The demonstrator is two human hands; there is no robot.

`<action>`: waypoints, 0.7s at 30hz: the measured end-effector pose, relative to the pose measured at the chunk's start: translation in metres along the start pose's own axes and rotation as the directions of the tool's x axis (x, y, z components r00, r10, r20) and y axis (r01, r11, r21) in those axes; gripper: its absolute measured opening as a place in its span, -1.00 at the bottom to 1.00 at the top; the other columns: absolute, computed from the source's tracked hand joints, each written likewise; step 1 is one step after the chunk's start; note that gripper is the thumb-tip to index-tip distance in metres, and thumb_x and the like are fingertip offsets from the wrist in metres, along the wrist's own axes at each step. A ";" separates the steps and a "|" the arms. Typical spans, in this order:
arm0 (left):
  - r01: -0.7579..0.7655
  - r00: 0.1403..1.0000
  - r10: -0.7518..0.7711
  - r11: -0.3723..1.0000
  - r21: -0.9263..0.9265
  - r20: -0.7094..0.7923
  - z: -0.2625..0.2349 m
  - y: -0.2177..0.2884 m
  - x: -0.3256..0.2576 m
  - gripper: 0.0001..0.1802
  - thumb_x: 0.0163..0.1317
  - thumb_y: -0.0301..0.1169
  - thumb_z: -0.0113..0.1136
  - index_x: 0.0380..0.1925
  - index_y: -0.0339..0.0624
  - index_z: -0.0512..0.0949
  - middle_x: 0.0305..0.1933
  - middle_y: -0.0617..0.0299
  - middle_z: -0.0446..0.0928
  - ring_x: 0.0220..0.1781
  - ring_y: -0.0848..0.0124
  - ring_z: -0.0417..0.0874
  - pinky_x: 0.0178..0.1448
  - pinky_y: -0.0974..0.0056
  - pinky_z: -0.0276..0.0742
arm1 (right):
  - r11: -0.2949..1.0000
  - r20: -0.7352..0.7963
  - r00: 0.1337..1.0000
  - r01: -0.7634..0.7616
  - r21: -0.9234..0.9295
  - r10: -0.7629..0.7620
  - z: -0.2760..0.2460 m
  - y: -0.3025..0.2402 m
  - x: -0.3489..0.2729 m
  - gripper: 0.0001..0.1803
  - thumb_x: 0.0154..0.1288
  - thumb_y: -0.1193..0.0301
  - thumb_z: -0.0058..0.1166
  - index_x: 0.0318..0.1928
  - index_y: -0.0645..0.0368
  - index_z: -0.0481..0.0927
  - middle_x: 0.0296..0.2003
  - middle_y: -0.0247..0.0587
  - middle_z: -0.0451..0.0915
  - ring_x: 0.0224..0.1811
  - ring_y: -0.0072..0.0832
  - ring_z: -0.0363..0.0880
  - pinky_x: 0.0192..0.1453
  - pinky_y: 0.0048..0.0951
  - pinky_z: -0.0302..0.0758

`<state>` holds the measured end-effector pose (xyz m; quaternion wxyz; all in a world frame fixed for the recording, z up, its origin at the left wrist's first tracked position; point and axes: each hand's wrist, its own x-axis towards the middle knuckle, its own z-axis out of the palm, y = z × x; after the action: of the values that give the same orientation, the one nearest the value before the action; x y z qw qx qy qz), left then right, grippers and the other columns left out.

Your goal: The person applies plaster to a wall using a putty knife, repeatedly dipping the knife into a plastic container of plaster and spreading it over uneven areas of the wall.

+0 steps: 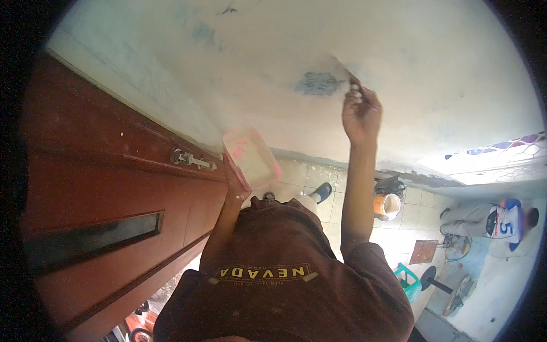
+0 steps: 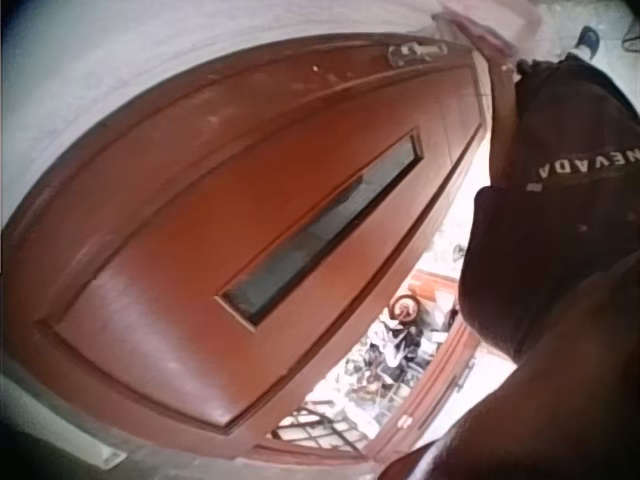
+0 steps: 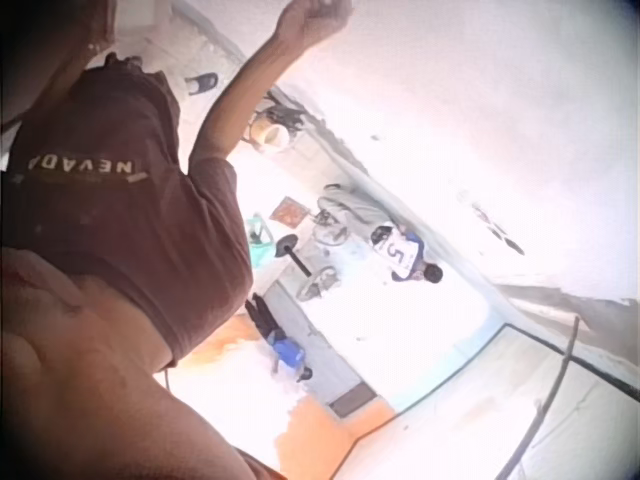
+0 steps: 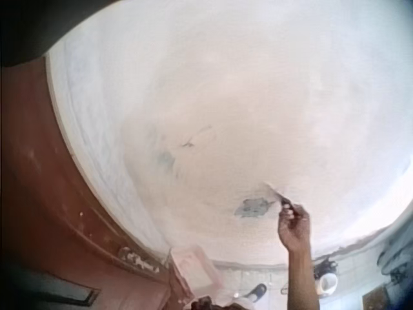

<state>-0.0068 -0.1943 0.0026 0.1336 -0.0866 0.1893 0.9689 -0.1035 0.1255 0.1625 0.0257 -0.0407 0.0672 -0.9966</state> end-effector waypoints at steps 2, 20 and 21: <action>0.004 1.000 -0.004 1.000 -0.031 -0.003 0.001 -0.003 0.003 -0.20 0.41 0.36 -0.24 0.43 0.10 0.22 0.39 0.22 0.36 0.39 0.17 0.44 0.39 -0.12 0.47 | 0.987 -0.132 0.982 0.121 -0.107 -0.135 0.017 -0.003 -0.022 -0.54 0.38 0.62 -0.07 0.22 0.67 0.28 -0.21 0.03 0.56 -0.38 -0.48 0.54 -0.27 -0.63 0.66; 0.038 0.996 -0.032 0.996 -0.076 0.083 0.006 -0.020 0.001 -0.15 0.37 0.39 -0.18 0.46 0.09 0.21 0.41 0.20 0.36 0.42 0.16 0.42 0.41 -0.14 0.44 | 0.996 0.088 0.993 -0.085 0.007 0.084 0.027 0.010 0.008 -0.57 0.39 0.68 -0.12 0.23 0.65 0.30 -0.08 0.07 0.47 -0.12 -0.37 0.53 -0.09 -0.58 0.62; 0.027 0.995 -0.022 0.998 -0.052 0.100 0.013 -0.019 -0.001 -0.14 0.36 0.39 -0.19 0.46 0.09 0.21 0.42 0.19 0.35 0.42 0.15 0.42 0.41 -0.15 0.44 | 0.996 0.006 1.000 0.011 -0.089 -0.010 0.038 0.003 -0.009 -0.54 0.40 0.65 -0.10 0.25 0.66 0.28 -0.15 0.03 0.48 -0.19 -0.38 0.53 -0.13 -0.58 0.62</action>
<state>-0.0016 -0.1728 0.0081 0.1524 -0.0443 0.1554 0.9750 -0.0910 0.1182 0.1992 0.0187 -0.0450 0.1110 -0.9926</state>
